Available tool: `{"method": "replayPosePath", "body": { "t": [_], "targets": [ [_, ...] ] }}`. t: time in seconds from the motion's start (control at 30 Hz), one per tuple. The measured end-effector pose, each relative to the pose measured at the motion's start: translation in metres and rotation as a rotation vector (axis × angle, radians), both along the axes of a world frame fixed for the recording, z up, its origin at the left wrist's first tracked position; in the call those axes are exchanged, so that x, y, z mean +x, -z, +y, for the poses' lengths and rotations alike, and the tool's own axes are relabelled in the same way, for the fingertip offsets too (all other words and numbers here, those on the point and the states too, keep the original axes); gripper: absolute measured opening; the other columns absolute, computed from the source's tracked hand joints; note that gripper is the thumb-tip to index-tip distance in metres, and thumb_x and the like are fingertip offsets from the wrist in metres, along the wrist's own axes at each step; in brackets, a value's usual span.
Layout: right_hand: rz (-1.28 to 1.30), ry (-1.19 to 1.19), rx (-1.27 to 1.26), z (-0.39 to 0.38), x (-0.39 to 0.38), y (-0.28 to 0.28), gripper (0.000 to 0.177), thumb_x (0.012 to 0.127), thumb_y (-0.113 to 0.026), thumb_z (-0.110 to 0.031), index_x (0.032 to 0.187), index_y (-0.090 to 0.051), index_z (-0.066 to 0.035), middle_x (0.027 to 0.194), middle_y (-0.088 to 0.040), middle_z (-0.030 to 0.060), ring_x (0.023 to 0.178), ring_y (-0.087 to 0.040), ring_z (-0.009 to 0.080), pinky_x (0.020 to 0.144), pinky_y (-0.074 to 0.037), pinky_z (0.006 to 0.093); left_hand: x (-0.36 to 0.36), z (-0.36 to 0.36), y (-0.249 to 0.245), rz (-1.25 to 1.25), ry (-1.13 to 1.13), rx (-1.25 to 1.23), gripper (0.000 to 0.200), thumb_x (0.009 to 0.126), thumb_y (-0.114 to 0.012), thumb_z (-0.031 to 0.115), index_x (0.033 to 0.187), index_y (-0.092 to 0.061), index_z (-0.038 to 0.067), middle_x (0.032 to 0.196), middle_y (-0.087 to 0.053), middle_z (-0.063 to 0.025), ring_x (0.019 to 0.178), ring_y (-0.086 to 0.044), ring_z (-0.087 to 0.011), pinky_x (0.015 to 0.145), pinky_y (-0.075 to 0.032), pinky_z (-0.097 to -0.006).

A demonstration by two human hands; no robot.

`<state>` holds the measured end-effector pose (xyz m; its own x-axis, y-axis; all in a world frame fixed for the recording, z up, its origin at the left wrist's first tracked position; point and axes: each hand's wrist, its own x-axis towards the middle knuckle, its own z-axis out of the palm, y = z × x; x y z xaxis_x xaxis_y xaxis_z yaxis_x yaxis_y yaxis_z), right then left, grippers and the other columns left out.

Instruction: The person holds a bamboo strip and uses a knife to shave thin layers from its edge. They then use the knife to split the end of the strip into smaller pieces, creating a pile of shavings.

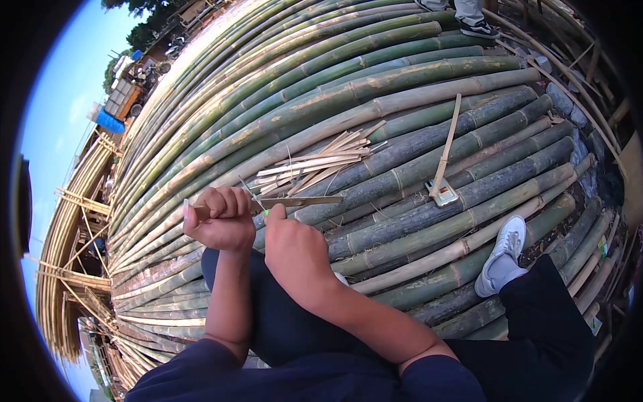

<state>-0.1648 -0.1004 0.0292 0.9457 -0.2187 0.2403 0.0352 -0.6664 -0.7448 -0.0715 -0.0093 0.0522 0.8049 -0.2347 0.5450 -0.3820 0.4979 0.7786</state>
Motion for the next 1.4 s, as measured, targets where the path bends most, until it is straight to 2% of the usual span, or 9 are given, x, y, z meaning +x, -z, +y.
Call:
{"method": "replayPosePath", "body": {
  "t": [0.17,0.27,0.4,0.5,0.6,0.77,0.9,1.13,1.4],
  "targets": [
    [0.164,0.012,0.008,-0.006,0.035,0.067,0.013,0.086,-0.054,-0.008,0.090,-0.049,0.003,0.066,-0.063,0.0215,0.067,-0.067,0.0379,0.060,-0.055,0.0447,-0.003,-0.003,0.001,-0.067,-0.101,-0.026,0.052,0.086,-0.035,0.054,0.056,-0.022,0.013,0.046,-0.021,0.0007,0.042,-0.017,-0.0131,0.042,-0.016,-0.0307],
    [0.120,-0.018,0.040,-0.029,0.025,0.051,0.018,0.094,-0.049,-0.014,0.087,-0.049,0.002,0.069,-0.062,0.0233,0.066,-0.065,0.0406,0.058,-0.051,0.0478,0.003,0.000,0.001,-0.037,-0.062,-0.020,0.052,0.087,-0.035,0.054,0.056,-0.023,0.013,0.046,-0.021,0.0007,0.041,-0.018,-0.0133,0.042,-0.017,-0.0305],
    [0.147,-0.080,0.053,-0.033,0.011,0.008,0.016,0.089,-0.055,-0.012,0.091,-0.052,0.004,0.074,-0.065,0.0211,0.071,-0.067,0.0369,0.063,-0.054,0.0440,-0.001,-0.001,0.003,-0.049,-0.007,0.001,0.054,0.087,-0.034,0.055,0.055,-0.023,0.013,0.046,-0.020,0.0006,0.041,-0.017,-0.0131,0.042,-0.017,-0.0298],
    [0.203,-0.016,0.005,-0.019,0.036,0.083,0.016,0.093,-0.050,-0.012,0.087,-0.051,0.004,0.073,-0.064,0.0252,0.070,-0.065,0.0411,0.064,-0.052,0.0480,-0.004,-0.003,0.004,-0.105,0.048,0.024,0.056,0.087,-0.035,0.057,0.055,-0.023,0.013,0.046,-0.022,0.0003,0.041,-0.016,-0.0129,0.042,-0.017,-0.0297],
    [0.232,-0.024,-0.013,-0.040,0.039,0.108,0.017,0.092,-0.050,-0.011,0.087,-0.051,0.005,0.074,-0.064,0.0256,0.071,-0.065,0.0411,0.063,-0.052,0.0472,-0.003,-0.003,0.002,-0.067,0.022,0.018,0.056,0.087,-0.035,0.057,0.055,-0.023,0.013,0.046,-0.021,0.0002,0.041,-0.016,-0.0129,0.042,-0.017,-0.0298],
    [0.059,-0.050,0.089,-0.033,0.009,0.016,0.017,0.093,-0.049,-0.011,0.085,-0.048,0.004,0.068,-0.062,0.0249,0.065,-0.065,0.0403,0.059,-0.054,0.0441,-0.001,-0.005,0.000,-0.024,-0.095,-0.021,0.053,0.087,-0.035,0.056,0.056,-0.024,0.013,0.046,-0.022,0.0002,0.042,-0.017,-0.0133,0.042,-0.017,-0.0297],
    [0.131,-0.019,0.137,-0.003,0.036,0.082,0.020,0.095,-0.047,-0.014,0.086,-0.047,0.004,0.069,-0.062,0.0264,0.065,-0.065,0.0416,0.057,-0.053,0.0467,-0.005,-0.010,-0.001,0.001,-0.208,-0.048,0.052,0.087,-0.036,0.055,0.057,-0.024,0.014,0.046,-0.021,0.0003,0.043,-0.015,-0.0128,0.043,-0.015,-0.0296],
    [0.109,-0.080,0.132,-0.012,0.022,0.039,0.020,0.095,-0.046,-0.014,0.087,-0.047,0.004,0.069,-0.063,0.0257,0.069,-0.065,0.0422,0.059,-0.053,0.0484,0.004,-0.003,-0.003,0.039,-0.217,-0.094,0.050,0.089,-0.034,0.053,0.058,-0.024,0.015,0.047,-0.019,0.0022,0.044,-0.013,-0.0116,0.043,-0.014,-0.0292],
    [0.091,-0.048,0.094,-0.019,0.044,0.080,0.019,0.095,-0.048,-0.014,0.088,-0.049,0.004,0.069,-0.063,0.0244,0.069,-0.066,0.0408,0.062,-0.053,0.0489,0.006,-0.008,0.000,0.014,-0.155,-0.134,0.056,0.091,-0.038,0.059,0.059,-0.026,0.014,0.048,-0.023,0.0009,0.044,-0.016,-0.0112,0.044,-0.015,-0.0283]
  ]
}}
